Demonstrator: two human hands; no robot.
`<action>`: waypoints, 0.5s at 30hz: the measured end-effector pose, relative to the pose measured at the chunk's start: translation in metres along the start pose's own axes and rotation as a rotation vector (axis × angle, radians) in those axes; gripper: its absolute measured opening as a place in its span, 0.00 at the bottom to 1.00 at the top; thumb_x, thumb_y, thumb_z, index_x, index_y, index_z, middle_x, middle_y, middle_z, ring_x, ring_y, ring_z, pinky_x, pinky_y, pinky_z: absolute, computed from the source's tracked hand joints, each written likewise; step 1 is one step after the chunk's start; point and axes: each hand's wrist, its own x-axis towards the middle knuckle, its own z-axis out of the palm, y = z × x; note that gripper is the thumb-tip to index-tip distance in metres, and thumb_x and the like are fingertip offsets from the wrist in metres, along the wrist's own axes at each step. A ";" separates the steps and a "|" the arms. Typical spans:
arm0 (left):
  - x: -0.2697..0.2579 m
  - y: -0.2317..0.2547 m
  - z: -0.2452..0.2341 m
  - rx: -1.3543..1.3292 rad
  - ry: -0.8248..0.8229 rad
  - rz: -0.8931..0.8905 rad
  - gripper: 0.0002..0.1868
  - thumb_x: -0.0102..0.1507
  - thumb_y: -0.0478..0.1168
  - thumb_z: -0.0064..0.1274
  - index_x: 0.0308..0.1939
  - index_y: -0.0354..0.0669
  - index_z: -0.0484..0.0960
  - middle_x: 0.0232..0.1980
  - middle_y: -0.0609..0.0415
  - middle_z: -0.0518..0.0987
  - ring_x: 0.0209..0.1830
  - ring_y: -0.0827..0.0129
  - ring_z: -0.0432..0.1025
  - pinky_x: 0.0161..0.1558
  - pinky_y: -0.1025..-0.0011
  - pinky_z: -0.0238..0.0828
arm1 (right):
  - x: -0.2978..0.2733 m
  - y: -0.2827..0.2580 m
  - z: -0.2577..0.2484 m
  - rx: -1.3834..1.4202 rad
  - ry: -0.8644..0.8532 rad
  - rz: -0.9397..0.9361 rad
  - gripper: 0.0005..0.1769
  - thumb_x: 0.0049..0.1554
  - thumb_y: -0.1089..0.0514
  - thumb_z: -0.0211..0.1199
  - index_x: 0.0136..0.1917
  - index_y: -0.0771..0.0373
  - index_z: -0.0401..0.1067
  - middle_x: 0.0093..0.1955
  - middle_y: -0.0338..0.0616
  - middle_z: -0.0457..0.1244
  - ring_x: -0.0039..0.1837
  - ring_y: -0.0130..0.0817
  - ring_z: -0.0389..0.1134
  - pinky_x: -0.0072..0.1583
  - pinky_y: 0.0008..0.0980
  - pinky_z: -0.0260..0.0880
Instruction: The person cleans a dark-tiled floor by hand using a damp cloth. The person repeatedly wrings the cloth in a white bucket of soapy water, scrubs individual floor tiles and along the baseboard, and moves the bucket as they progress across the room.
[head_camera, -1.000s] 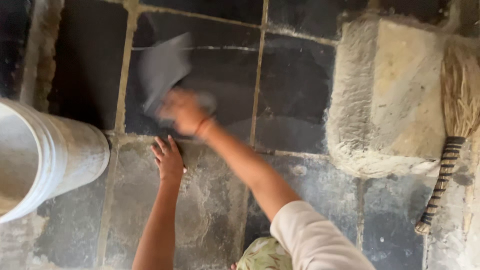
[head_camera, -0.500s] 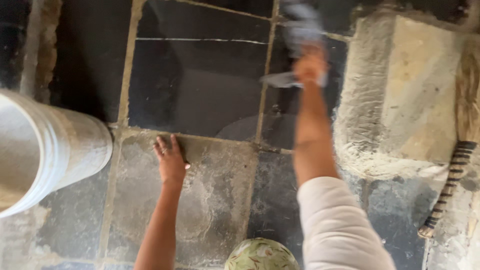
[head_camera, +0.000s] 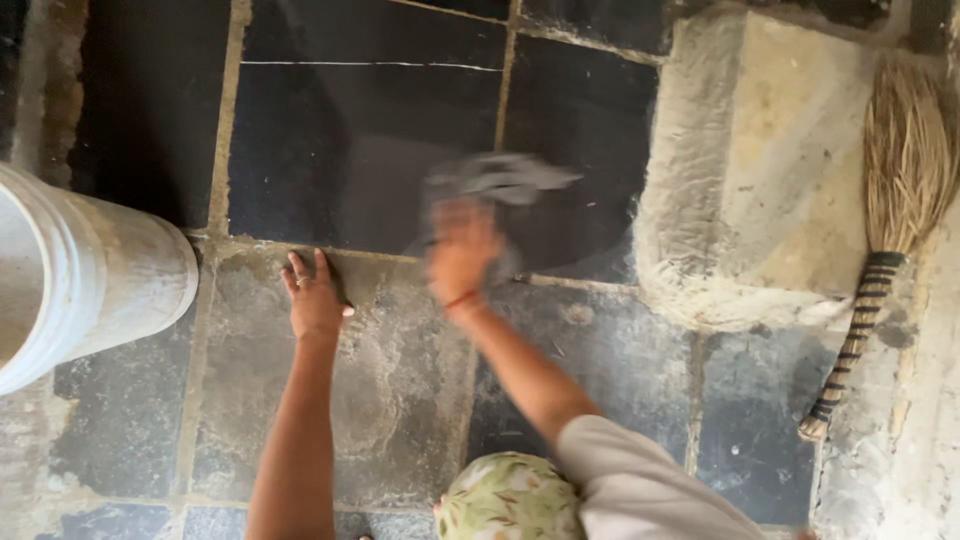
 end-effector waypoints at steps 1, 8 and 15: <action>0.000 -0.006 0.003 0.006 0.007 0.000 0.67 0.49 0.56 0.73 0.80 0.43 0.45 0.80 0.31 0.46 0.81 0.39 0.45 0.79 0.54 0.50 | -0.014 -0.047 0.004 0.178 -0.073 -0.042 0.30 0.61 0.50 0.53 0.76 0.52 0.64 0.78 0.47 0.57 0.81 0.51 0.51 0.76 0.68 0.45; -0.048 -0.077 -0.030 0.391 0.097 -0.003 0.24 0.65 0.45 0.46 0.66 0.53 0.79 0.78 0.46 0.68 0.79 0.54 0.57 0.75 0.52 0.53 | -0.040 -0.130 -0.021 0.399 -0.331 -0.617 0.31 0.47 0.48 0.64 0.64 0.54 0.75 0.74 0.50 0.59 0.77 0.55 0.53 0.74 0.68 0.50; -0.119 -0.152 -0.203 0.819 0.608 -0.196 0.39 0.73 0.65 0.31 0.82 0.49 0.60 0.84 0.51 0.54 0.84 0.60 0.44 0.82 0.54 0.35 | 0.066 -0.004 -0.029 0.175 -0.108 -0.411 0.28 0.48 0.55 0.68 0.63 0.49 0.74 0.75 0.42 0.60 0.75 0.50 0.59 0.69 0.61 0.62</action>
